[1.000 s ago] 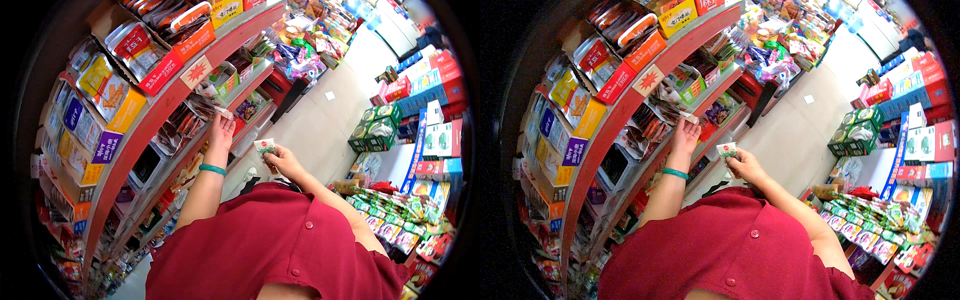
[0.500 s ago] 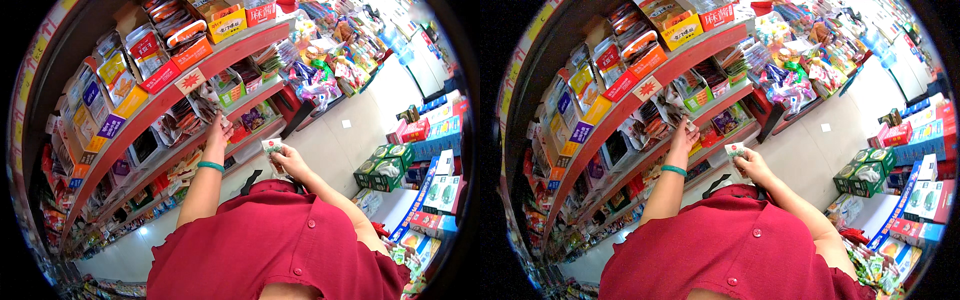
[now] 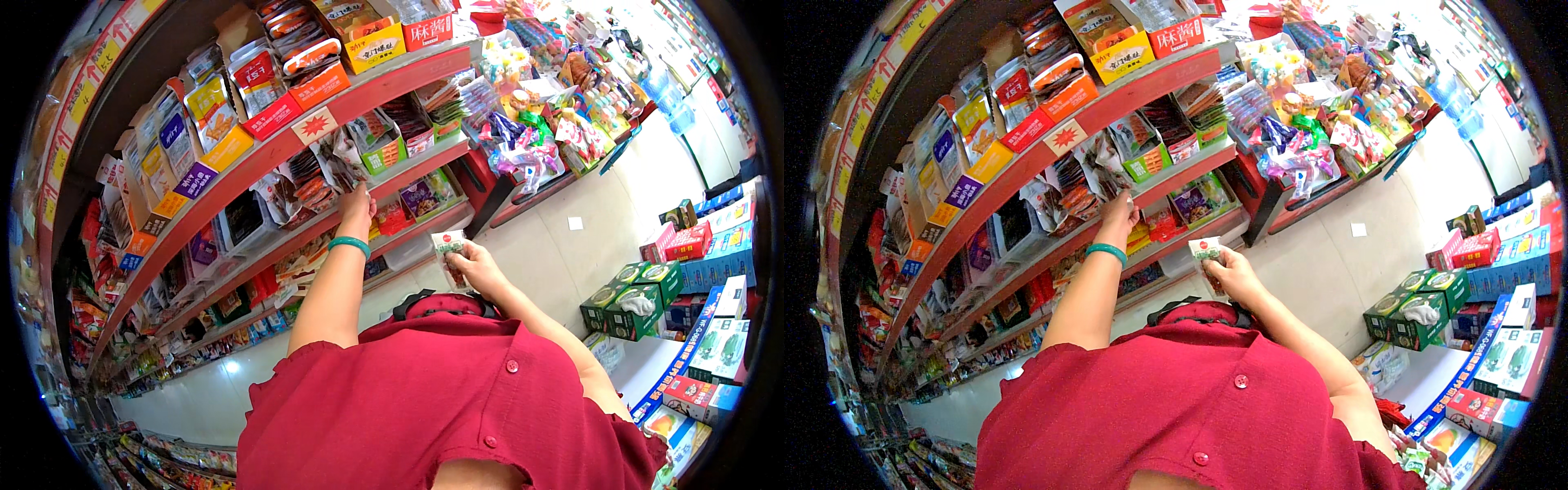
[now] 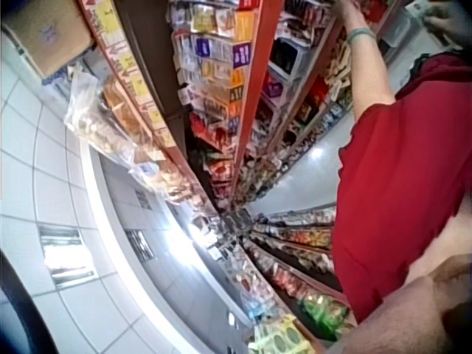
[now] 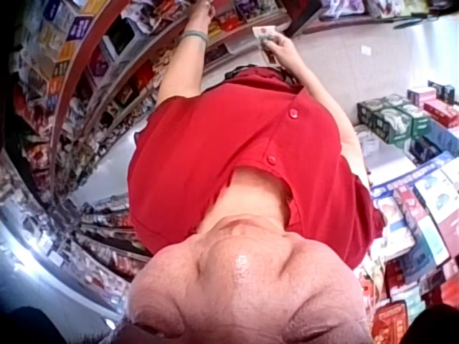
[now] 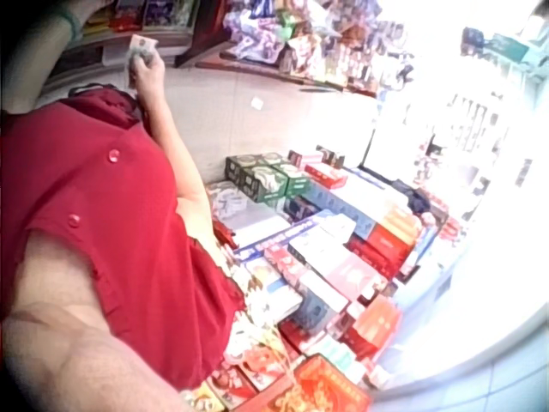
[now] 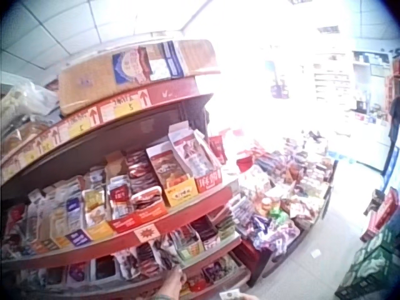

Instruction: The person picks up various packaged snack items from a shelf, opens a cardboard box, and places the items into the box. The person continues to handle multiple snack packages and boxes, organizing them on the shelf.

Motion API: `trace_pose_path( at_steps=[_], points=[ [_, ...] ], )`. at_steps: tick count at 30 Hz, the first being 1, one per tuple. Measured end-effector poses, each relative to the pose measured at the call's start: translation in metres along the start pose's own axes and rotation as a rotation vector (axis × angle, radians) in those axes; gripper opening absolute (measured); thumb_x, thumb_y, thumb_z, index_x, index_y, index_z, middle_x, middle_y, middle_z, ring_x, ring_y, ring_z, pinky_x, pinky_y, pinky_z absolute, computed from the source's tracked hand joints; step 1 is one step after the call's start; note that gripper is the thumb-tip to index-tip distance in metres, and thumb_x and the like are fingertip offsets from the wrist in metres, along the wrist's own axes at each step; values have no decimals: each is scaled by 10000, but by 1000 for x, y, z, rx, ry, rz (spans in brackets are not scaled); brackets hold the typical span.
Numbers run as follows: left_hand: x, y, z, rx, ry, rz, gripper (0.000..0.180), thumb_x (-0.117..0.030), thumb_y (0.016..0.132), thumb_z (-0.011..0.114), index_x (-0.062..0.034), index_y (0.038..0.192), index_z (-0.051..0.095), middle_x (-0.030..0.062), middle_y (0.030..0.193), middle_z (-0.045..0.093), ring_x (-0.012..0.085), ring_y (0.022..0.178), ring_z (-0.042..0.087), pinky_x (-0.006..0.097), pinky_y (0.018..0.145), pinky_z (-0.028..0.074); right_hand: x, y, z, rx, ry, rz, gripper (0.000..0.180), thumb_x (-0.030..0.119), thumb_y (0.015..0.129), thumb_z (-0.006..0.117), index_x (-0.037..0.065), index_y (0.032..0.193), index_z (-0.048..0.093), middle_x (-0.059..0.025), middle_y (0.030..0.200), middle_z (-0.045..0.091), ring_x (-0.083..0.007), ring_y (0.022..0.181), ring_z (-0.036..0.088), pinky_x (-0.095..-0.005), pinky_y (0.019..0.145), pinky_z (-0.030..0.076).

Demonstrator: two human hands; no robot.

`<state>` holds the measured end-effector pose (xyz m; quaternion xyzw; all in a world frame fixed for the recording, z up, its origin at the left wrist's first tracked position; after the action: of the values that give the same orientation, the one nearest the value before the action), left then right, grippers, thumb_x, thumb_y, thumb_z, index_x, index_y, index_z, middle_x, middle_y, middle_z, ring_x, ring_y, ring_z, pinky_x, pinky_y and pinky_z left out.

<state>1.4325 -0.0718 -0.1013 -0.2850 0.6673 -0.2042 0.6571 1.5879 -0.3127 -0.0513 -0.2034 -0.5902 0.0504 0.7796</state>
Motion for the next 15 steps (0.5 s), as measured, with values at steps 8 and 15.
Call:
trace_pose_path(
  at_steps=[8, 15],
  points=[
    [-2, -18, -13, -41, 0, 38, 215, -191, 892, 557, 15, 900, 499, 103, 696, 536, 145, 505, 506, 263, 403, 425, 1, -4, -3, 18, -24, 2, 127, 109, 888, 521, 45, 996, 544, 10, 745, 549, -64, 578, 491, -232, 495, 412],
    [22, -30, -14, 95, -186, 43, 181, -172, 908, 525, 6, 914, 489, 94, 745, 513, 143, 509, 494, 256, 421, 429, 4, 0, 1, 27, -17, -73, 143, 146, 886, 538, 46, 987, 548, 13, 723, 538, -58, 561, 479, -232, 474, 398]
  ],
)
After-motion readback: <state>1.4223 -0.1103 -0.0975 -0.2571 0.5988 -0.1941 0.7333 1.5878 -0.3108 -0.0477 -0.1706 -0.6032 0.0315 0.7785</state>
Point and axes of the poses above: each hand's wrist, its own y-axis towards the middle knuckle, its own z-axis out of the palm, x = y × z, the point moved 8 cm from there along y, towards the middle knuckle
